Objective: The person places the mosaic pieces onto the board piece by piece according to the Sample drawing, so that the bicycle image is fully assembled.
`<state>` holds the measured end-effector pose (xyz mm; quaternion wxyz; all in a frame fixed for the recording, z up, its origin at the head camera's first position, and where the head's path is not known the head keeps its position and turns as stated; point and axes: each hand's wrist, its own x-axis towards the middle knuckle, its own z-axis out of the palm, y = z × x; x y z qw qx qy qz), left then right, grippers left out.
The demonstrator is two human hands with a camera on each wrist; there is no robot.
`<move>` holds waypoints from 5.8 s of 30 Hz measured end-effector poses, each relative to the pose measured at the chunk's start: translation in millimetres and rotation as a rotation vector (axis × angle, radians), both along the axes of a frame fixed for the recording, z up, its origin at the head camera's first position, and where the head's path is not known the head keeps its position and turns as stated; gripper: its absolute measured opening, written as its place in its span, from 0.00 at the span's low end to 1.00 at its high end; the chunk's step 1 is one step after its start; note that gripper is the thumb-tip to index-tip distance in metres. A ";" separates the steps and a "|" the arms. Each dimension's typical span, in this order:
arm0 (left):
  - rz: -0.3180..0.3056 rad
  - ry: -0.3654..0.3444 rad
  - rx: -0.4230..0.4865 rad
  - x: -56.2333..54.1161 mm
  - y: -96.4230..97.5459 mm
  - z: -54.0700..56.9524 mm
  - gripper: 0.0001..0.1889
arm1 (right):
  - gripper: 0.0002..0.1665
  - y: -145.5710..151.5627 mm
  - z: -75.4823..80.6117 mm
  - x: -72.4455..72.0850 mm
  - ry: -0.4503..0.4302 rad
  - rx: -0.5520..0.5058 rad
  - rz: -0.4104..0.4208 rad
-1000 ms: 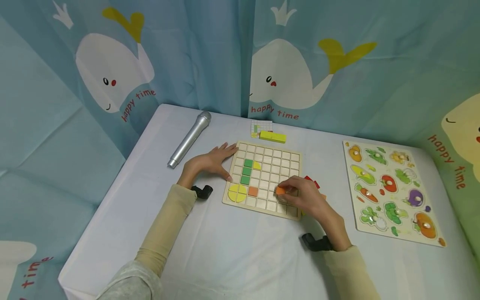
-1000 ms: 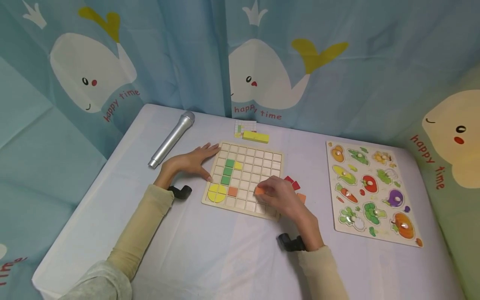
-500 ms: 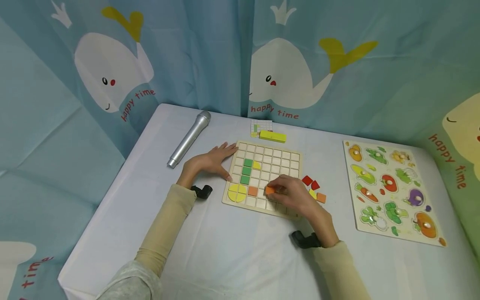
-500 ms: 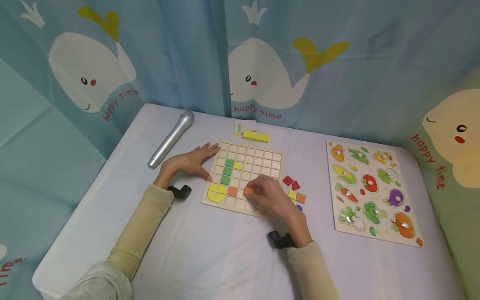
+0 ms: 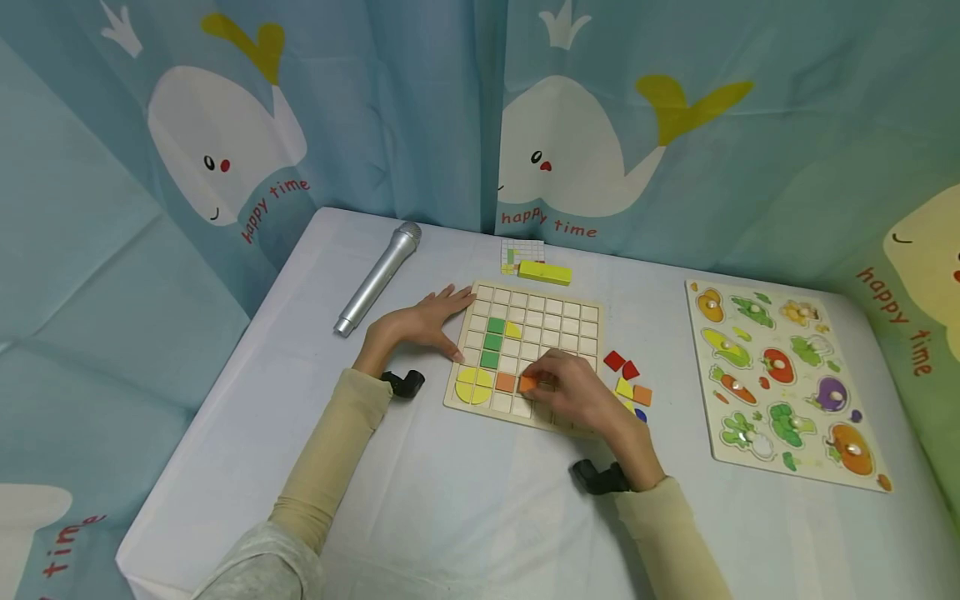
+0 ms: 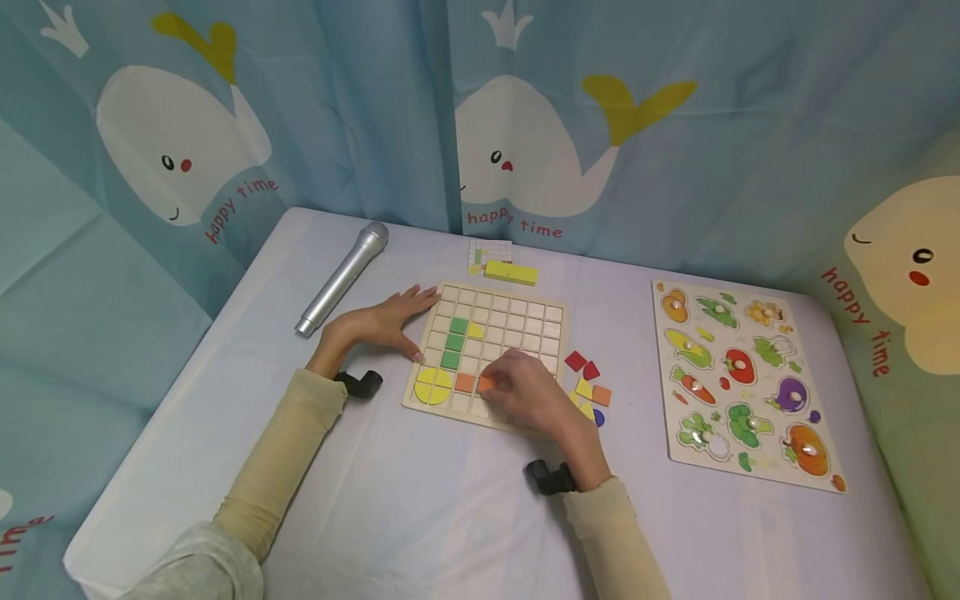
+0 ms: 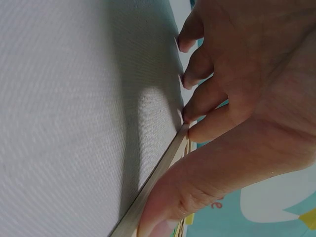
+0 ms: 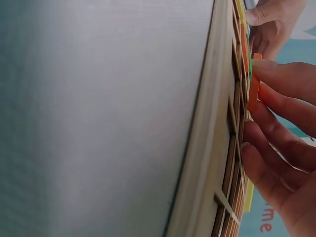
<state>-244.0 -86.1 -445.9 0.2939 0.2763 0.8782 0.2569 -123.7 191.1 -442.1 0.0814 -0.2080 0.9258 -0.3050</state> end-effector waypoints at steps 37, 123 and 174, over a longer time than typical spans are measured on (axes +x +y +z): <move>0.004 0.002 -0.015 -0.2 -0.4 -0.2 0.61 | 0.12 19.8 -0.1 7.5 0.089 -0.072 -0.057; 0.017 -0.007 0.001 0.2 -0.7 -0.1 0.62 | 0.15 103.4 3.4 31.0 0.006 -0.007 -0.292; 0.005 0.001 0.006 -0.5 -0.8 -0.4 0.61 | 0.13 24.8 -5.7 5.9 -0.024 -0.014 -0.072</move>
